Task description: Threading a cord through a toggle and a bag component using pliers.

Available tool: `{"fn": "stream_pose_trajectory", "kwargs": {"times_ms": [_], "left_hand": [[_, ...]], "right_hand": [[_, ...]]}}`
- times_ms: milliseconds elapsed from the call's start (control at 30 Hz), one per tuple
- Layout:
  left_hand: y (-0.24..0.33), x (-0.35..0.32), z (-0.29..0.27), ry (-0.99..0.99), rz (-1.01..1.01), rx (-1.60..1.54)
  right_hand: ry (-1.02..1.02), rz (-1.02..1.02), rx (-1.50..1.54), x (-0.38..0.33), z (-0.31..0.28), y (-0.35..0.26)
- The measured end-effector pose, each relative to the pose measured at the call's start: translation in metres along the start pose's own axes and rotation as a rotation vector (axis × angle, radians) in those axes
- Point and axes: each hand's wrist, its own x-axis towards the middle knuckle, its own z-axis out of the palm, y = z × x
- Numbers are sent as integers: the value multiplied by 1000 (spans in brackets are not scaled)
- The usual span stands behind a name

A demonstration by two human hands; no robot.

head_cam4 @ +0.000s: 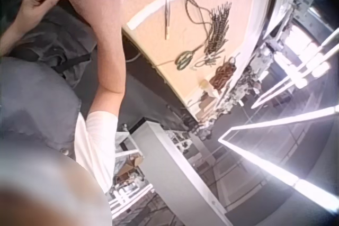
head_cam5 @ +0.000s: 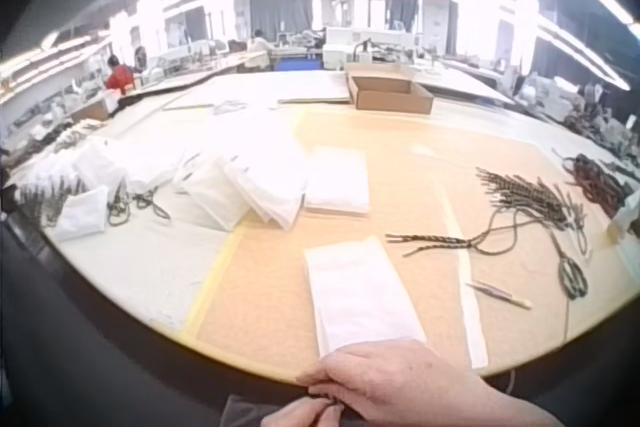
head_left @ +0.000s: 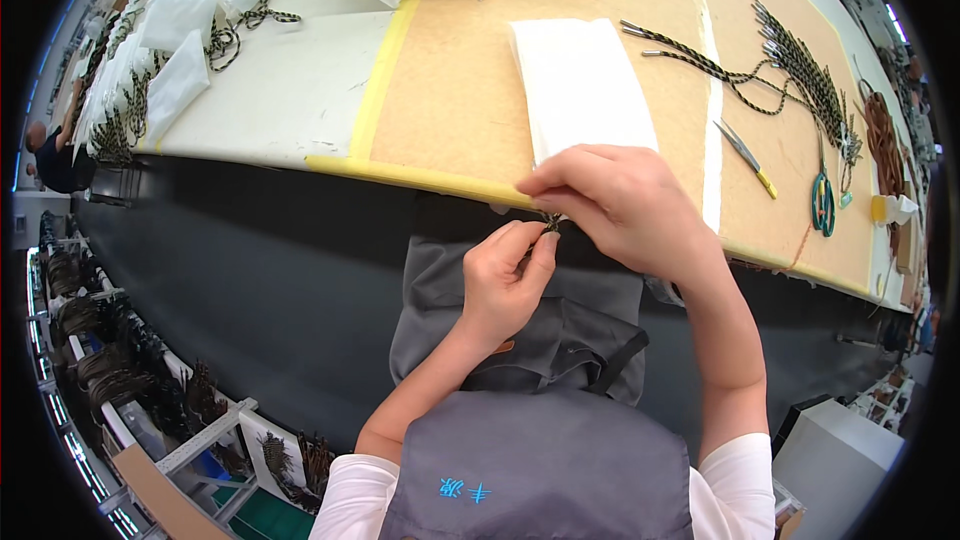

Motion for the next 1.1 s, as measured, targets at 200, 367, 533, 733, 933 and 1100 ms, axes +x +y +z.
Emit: {"fn": "stream_pose_trajectory", "kwargs": {"times_ms": [200, 367, 533, 733, 933, 1100], "left_hand": [[-1, 0, 2, 183, 333, 429], [-20, 9, -1, 190, 632, 474], [-9, -1, 9, 183, 293, 201], [5, -7, 11, 85, -318, -618], [6, -6, 11, 80, -307, -660], [1, -3, 1, 66, -62, -96]], "right_hand": [[-115, -34, -163, 21, 22, 18], [-117, 49, -181, 21, 25, 18], [201, 21, 36, 1, 23, 11], [253, 473, 246, -84, 27, -9], [311, 593, 414, -100, 65, 3], [376, 241, 27, -96, 53, -8]]}}
